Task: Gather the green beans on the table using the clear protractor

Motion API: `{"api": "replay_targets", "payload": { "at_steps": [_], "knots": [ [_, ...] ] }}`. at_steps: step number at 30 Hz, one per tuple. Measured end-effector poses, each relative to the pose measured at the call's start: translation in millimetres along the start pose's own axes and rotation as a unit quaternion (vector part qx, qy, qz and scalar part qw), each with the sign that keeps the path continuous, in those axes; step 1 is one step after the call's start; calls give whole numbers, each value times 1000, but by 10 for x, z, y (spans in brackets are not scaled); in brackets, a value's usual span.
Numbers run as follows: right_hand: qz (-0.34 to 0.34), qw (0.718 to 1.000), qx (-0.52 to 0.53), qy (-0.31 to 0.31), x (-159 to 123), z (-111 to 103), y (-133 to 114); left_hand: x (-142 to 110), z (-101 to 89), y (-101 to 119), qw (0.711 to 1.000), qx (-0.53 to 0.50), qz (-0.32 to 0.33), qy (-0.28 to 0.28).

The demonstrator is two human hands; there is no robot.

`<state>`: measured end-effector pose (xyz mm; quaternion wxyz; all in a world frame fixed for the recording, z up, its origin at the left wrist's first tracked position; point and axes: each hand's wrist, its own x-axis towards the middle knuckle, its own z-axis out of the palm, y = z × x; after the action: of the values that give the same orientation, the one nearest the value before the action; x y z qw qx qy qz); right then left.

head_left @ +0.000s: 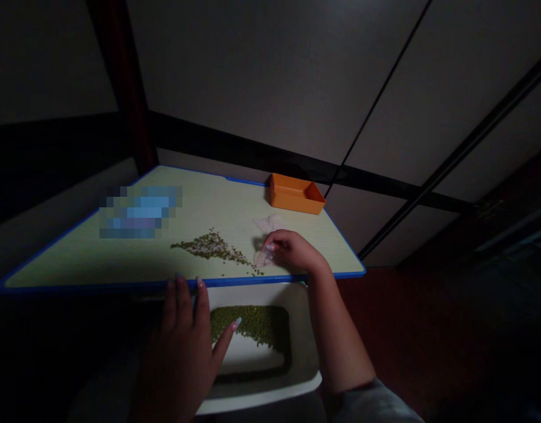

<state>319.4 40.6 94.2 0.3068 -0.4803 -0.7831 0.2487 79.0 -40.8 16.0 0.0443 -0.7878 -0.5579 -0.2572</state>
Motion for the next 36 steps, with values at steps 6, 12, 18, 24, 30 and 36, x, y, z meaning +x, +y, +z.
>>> {"api": "replay_targets", "payload": {
  "at_steps": [6,12,18,24,30,36],
  "knots": [
    [-11,999,-25,24,24,-6,-49,-3,-15,5,1000,2,-6,0],
    [-18,997,-57,39,36,10,-55,-1,-39,16,1000,-6,-3,-4],
    [-8,998,-59,26,30,10,-62,-11,-27,20,1000,-8,-9,-9],
    [-13,999,-39,17,5,3,-57,-3,-35,16,1000,-14,-6,-4],
    [7,1000,-22,5,-8,2,-43,2,-27,5,1000,-19,-4,-1],
    [11,1000,-6,-5,-10,5,-54,1,-34,6,1000,-9,-7,-8]
  ]
}}
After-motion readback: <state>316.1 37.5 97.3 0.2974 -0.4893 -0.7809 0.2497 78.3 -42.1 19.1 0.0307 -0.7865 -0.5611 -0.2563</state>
